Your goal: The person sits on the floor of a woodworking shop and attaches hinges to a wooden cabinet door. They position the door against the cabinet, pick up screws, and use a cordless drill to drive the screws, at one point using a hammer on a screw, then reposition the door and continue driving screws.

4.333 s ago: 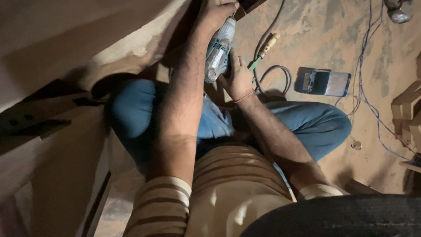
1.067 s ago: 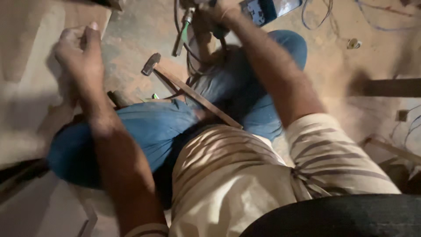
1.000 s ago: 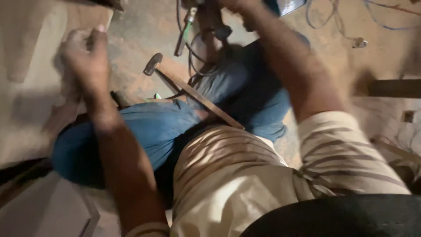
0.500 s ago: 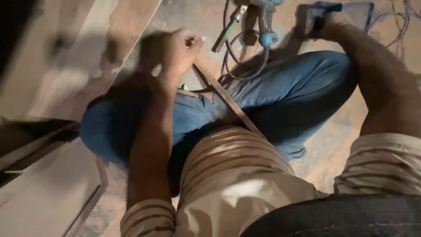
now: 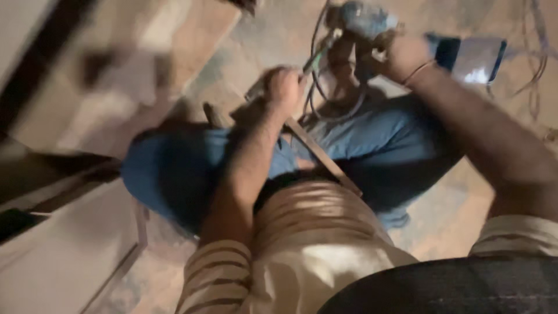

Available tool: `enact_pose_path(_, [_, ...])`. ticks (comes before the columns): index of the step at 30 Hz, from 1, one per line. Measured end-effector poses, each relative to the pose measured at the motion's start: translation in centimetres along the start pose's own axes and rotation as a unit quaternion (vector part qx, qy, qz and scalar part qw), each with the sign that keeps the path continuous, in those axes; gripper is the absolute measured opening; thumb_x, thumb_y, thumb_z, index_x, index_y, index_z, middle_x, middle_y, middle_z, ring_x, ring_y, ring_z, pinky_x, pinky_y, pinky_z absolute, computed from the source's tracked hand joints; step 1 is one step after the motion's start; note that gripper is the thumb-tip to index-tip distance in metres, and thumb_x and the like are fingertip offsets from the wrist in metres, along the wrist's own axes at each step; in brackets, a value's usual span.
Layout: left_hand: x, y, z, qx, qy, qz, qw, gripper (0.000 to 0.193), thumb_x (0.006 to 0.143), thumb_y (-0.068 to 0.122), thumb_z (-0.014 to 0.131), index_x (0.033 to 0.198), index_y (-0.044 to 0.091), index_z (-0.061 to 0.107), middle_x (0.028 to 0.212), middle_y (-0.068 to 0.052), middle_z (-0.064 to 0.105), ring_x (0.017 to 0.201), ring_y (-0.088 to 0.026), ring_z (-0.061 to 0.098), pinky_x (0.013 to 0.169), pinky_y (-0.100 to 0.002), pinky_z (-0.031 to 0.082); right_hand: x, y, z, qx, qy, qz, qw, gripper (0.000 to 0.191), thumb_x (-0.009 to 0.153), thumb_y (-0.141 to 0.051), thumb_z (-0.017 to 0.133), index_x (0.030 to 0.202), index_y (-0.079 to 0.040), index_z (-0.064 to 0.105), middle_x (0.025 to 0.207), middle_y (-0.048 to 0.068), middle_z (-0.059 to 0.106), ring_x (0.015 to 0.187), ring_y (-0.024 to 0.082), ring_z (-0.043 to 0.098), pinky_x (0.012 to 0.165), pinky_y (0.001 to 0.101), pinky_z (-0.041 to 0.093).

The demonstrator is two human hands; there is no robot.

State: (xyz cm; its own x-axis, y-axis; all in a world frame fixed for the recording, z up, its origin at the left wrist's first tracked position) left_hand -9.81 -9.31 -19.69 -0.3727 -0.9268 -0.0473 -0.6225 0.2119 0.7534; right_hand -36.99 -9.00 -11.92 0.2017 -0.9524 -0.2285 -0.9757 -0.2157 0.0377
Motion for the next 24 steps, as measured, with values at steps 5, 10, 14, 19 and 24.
enact_pose_path(5, [1.3, 0.0, -2.4, 0.096, -0.007, -0.052, 0.994, 0.025, 0.09, 0.034, 0.066, 0.087, 0.012, 0.077, 0.088, -0.017, 0.074, 0.082, -0.038, 0.072, 0.074, -0.051, 0.057, 4.8, -3.9, -1.2, -0.016, -0.043, 0.12, 0.992, 0.067, 0.085, -0.072, 0.065, 0.113, -0.012, 0.078, 0.103, 0.022, 0.076, 0.097, 0.038, 0.073, 0.09, 0.0513, 0.052])
enact_pose_path(10, [1.5, 0.3, -3.5, 0.095, -0.006, -0.053, 0.994, 0.023, 0.091, 0.03, 0.064, 0.089, 0.012, 0.078, 0.09, -0.017, 0.075, 0.084, -0.039, 0.073, 0.076, -0.051, 0.057, 4.6, -3.4, -2.3, 0.154, -0.079, 0.322, 0.931, 0.085, 0.062, -0.072, 0.078, 0.115, -0.005, 0.072, 0.113, 0.021, 0.073, 0.101, 0.031, 0.072, 0.085, 0.0445, 0.059])
enact_pose_path(14, [0.4, 0.4, -4.6, 0.018, 0.032, -0.055, 0.998, 0.021, 0.081, 0.03, 0.074, 0.089, 0.011, 0.078, 0.089, -0.017, 0.075, 0.086, -0.038, 0.072, 0.079, -0.049, 0.056, 4.4, -4.9, -3.0, 0.201, -0.06, 0.343, 0.916, 0.074, 0.061, -0.05, 0.086, 0.114, -0.001, 0.072, 0.11, 0.021, 0.076, 0.099, 0.031, 0.075, 0.085, 0.0421, 0.061])
enact_pose_path(19, [-1.0, 3.3, -10.7, -0.159, 0.206, -0.01, 0.966, 0.033, 0.084, 0.031, 0.081, 0.102, 0.005, 0.073, 0.094, -0.016, 0.075, 0.089, -0.035, 0.073, 0.077, -0.044, 0.057, 1.8, -6.6, -5.0, 0.299, 0.073, 0.325, 0.894, 0.061, 0.08, -0.036, 0.08, 0.125, 0.003, 0.065, 0.112, 0.025, 0.076, 0.101, 0.037, 0.075, 0.088, 0.0444, 0.058])
enact_pose_path(24, [-3.4, 8.5, -15.0, -0.39, 0.135, 0.11, 0.904, 0.074, 0.083, 0.052, 0.083, 0.132, 0.002, 0.061, 0.117, -0.013, 0.073, 0.107, -0.024, 0.074, 0.089, -0.036, 0.059, -5.1, -14.3, -12.3, 0.283, 0.349, 0.102, 0.888, 0.091, 0.088, -0.02, 0.079, 0.159, 0.003, 0.028, 0.13, 0.031, 0.066, 0.112, 0.043, 0.07, 0.093, 0.0453, 0.057])
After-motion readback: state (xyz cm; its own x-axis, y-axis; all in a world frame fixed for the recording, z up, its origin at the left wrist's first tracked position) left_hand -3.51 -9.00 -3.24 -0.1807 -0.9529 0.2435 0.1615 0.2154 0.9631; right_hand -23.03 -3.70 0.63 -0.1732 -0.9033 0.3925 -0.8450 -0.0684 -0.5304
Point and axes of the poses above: each hand's wrist, its own x-axis towards the middle knuckle, its own z-axis out of the palm, y = z × x, the point moved 7 cm from there along x, towards the middle knuckle
